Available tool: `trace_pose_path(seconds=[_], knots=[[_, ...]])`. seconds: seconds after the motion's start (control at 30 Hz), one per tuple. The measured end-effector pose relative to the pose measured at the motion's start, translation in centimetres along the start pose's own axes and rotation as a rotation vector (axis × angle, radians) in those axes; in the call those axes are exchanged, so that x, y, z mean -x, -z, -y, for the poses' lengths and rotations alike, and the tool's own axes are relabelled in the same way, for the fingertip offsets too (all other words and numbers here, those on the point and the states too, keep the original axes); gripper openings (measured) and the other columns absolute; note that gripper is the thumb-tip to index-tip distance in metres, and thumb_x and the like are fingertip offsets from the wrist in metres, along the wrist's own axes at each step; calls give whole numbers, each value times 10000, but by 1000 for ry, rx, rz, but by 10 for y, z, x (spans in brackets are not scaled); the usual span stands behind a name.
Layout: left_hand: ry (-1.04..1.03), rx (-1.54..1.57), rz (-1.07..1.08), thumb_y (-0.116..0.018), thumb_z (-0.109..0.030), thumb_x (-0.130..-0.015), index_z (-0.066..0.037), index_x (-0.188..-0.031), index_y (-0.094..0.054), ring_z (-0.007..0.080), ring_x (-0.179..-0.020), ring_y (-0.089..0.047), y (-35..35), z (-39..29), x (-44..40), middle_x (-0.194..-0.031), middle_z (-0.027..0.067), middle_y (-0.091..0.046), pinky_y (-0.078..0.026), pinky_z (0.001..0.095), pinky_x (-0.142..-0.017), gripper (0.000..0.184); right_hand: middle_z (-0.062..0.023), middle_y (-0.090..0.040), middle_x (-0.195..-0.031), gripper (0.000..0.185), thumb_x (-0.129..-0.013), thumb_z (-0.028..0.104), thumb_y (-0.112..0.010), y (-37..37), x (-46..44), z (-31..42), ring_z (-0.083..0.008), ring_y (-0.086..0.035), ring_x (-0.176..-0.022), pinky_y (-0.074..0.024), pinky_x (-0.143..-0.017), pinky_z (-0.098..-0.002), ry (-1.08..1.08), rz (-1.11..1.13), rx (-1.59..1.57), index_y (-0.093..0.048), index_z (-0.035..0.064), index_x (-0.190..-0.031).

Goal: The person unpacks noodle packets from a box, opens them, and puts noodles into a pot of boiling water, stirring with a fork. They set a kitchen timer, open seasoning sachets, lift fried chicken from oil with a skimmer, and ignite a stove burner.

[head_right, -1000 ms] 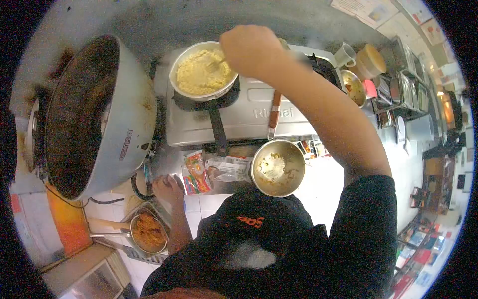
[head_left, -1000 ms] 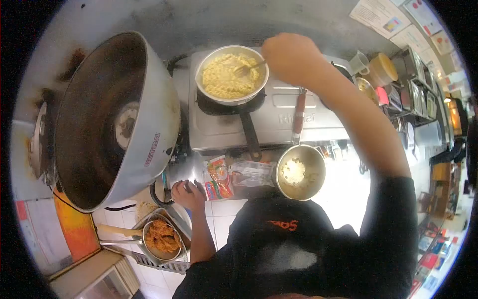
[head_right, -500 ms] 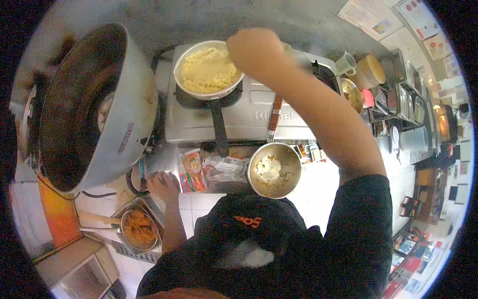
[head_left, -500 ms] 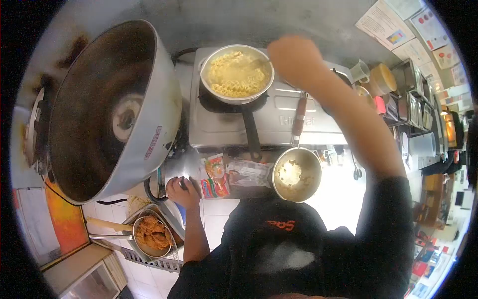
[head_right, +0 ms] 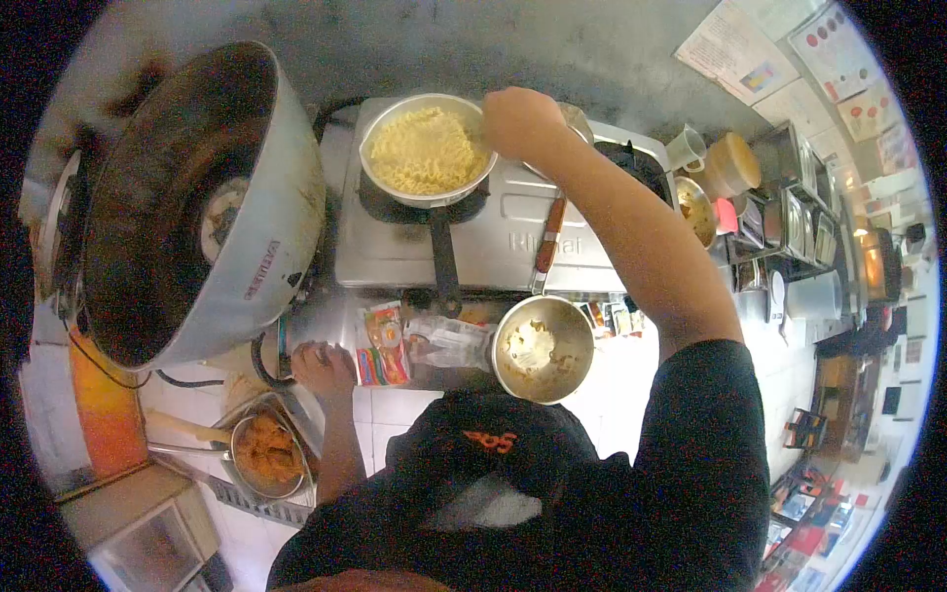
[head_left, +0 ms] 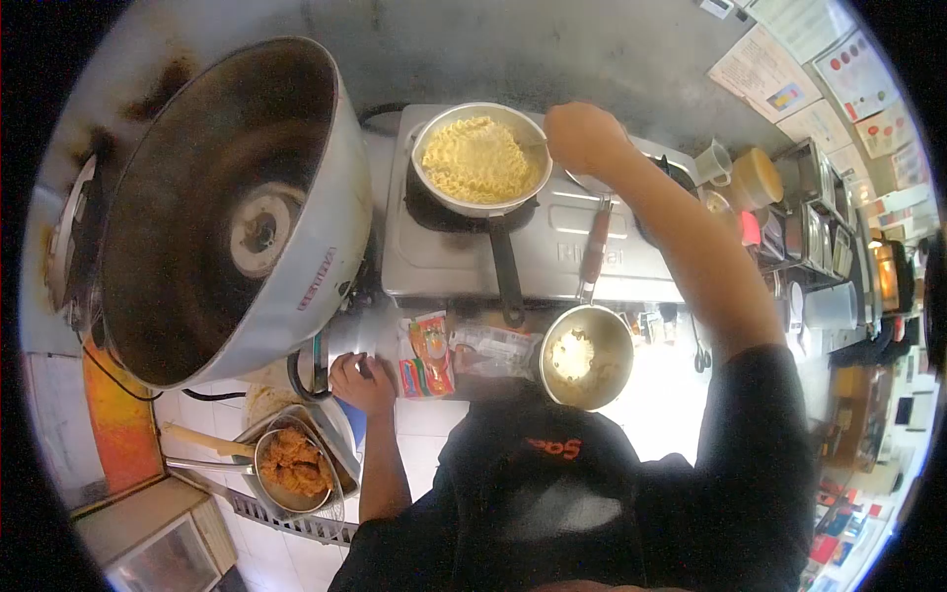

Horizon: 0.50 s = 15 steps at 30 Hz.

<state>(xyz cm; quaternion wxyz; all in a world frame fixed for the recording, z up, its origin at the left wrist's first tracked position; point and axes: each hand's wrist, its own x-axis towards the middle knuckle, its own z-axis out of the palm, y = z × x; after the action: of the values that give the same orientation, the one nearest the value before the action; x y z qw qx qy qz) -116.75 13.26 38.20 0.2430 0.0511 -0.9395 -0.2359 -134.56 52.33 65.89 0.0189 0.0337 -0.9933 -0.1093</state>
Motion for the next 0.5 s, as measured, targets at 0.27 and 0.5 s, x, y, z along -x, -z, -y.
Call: trace_pose_path(seconds=[0.27,0.5], knots=[[-39,-6,-55,-602,-259,-797,-99,-905,-607,307,-1037,-502,-1,2,0,-1075,83,-566,-355,459,-859,193,-190,-677,-864,193,-821,157,-536,11,36,-15,-335,-666,-782,-538,-717,-450,-40,-163,-367,-702,63,-847],[-28,37,-47,-609,-215,-785,-95,-892,-600,307,-1026,-503,1,-1,-3,-1058,88,-570,-356,447,-857,162,-108,-629,-815,98,-804,124,-550,10,82,28,-281,-665,-720,-529,-619,-401,207,-120,40,-619,80,-858]])
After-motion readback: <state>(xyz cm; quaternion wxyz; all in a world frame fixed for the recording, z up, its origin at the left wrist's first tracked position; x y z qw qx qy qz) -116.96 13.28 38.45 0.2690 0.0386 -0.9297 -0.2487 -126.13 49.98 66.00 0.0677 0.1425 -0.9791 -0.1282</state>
